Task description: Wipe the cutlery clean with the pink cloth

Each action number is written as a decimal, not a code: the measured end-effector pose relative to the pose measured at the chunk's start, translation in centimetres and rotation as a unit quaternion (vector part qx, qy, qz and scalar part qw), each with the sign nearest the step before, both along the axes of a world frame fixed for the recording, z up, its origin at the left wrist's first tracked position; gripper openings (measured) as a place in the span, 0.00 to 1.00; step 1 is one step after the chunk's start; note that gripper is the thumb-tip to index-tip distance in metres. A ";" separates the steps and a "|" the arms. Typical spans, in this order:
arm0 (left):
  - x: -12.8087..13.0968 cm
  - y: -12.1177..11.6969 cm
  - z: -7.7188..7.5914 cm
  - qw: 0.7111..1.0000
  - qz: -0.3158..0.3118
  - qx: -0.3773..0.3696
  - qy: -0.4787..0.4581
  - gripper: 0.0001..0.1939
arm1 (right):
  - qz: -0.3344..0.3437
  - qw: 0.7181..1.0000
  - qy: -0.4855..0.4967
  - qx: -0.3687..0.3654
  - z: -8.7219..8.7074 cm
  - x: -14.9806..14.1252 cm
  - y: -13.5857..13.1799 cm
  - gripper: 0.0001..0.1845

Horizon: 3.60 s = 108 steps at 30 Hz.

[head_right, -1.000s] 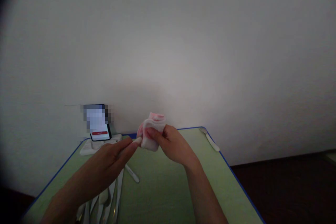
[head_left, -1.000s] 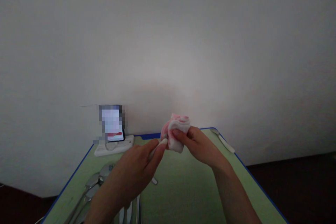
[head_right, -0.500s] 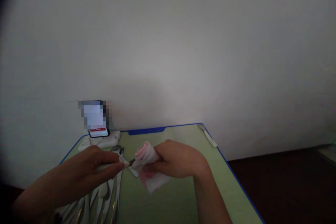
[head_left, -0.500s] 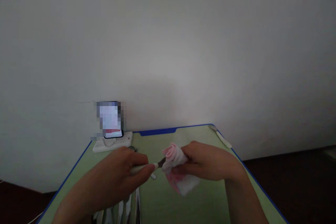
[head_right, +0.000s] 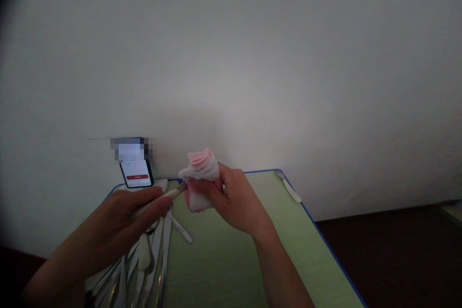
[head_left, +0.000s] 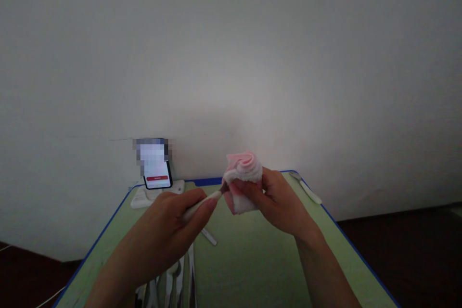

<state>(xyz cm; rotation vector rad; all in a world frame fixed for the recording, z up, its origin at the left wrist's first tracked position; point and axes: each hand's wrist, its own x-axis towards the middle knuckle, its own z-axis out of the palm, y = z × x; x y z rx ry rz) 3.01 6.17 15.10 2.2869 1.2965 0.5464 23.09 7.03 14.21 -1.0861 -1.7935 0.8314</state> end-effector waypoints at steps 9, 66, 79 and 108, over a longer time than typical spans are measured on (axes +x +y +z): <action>1.3 -0.3 -0.2 0.999 0.030 0.029 0.004 0.20 | 0.070 0.983 0.156 -0.072 -0.9 -1.7 0.6 0.17; 1.7 -0.3 -0.5 0.999 0.028 0.019 0.018 0.19 | 0.066 0.982 0.164 -0.072 -1.1 -1.1 0.9 0.17; 3.3 -0.9 -0.6 0.999 0.011 -0.034 -0.023 0.17 | -0.060 0.979 0.192 -0.039 -2.1 -2.0 1.3 0.25; 1.1 0.2 -0.2 1.000 0.014 -0.012 0.008 0.21 | 0.021 0.991 -0.108 0.082 0.0 1.8 -0.7 0.36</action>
